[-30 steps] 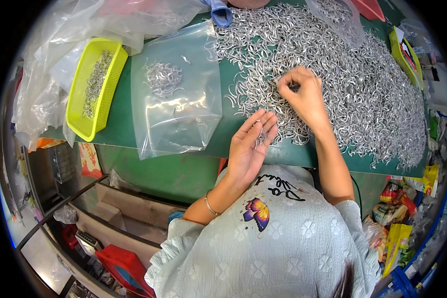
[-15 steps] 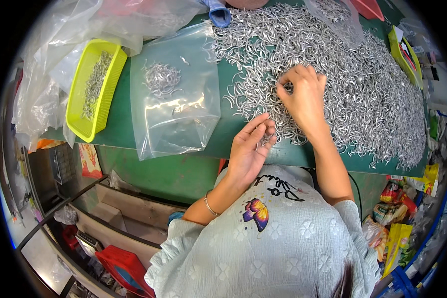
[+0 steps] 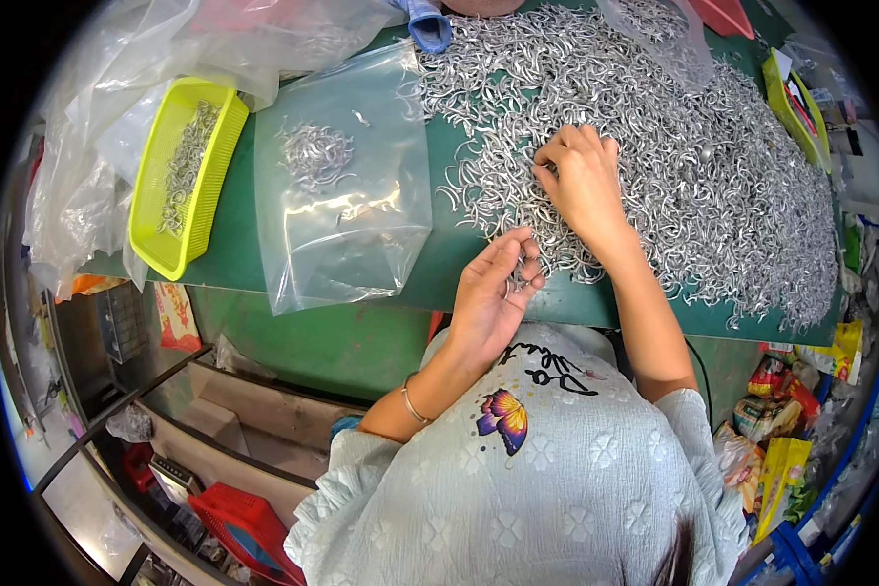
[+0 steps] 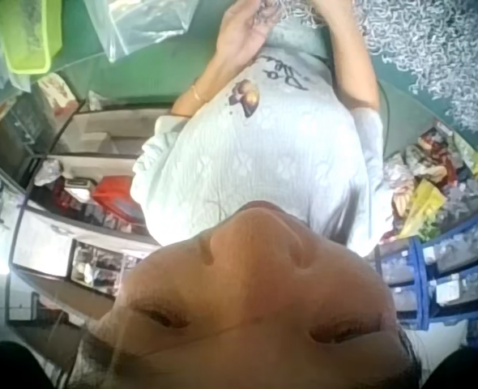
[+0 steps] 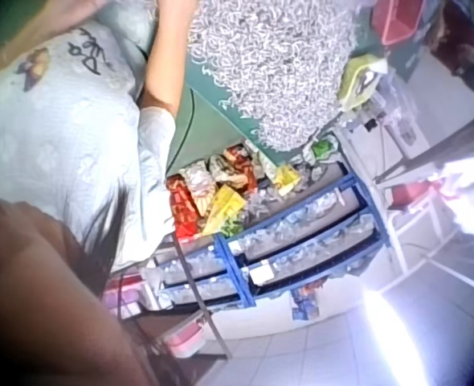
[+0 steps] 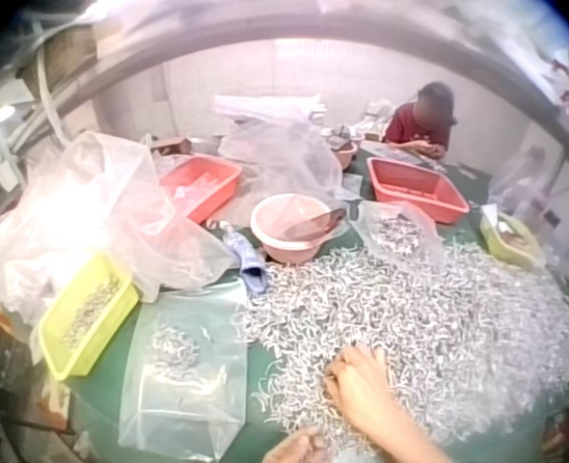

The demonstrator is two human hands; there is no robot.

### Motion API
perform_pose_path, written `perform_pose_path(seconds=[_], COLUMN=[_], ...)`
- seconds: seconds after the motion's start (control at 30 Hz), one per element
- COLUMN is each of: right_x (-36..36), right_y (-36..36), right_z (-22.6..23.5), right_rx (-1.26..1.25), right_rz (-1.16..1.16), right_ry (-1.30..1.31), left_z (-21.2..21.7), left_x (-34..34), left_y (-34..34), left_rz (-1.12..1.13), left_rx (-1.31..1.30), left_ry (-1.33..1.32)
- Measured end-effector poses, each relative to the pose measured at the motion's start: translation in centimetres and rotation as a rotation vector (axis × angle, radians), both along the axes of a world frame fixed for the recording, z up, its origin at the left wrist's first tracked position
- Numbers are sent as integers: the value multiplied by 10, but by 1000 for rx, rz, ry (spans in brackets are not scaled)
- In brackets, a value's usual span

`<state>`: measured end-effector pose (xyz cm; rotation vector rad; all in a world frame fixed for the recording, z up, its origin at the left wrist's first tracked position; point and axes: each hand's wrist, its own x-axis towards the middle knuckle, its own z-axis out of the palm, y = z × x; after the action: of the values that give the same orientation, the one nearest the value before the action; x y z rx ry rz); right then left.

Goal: The person sorts a large pile of small, silver, curved metal pieces on a green table. They pick up individual pieces from the pile with their right hand and transfer them to their left hand, occasionally moving the pile to access more items.

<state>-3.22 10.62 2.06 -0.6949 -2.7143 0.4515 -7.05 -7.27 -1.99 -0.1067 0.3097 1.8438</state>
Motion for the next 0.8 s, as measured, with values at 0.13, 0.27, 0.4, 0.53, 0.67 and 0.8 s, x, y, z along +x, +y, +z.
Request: perform_pose_path(seconds=[0.13,0.27,0.4,0.53,0.67,0.8], right_x=[6,16,-11,-24,-17,-23], right_y=[-6,-6,-4,-4,-1,-8], right_z=[13,35,15,-6,-4,-11], right_rx=[-131,-488,-386,-136,-117,-21], right_rz=[35,215,81,24,-17,19], right_ry=[-2,-29,54,27,44,125], left_z=[34,40,19,21,47,40], left_x=[2,5,3,2,3,6], left_y=[7,16,4,0,10,9], left_rz=[55,184,52,-20,24,14], left_rx=[-345,-482,-184,-137,-512,-434], left_ry=[101,61,60,39,90,70])
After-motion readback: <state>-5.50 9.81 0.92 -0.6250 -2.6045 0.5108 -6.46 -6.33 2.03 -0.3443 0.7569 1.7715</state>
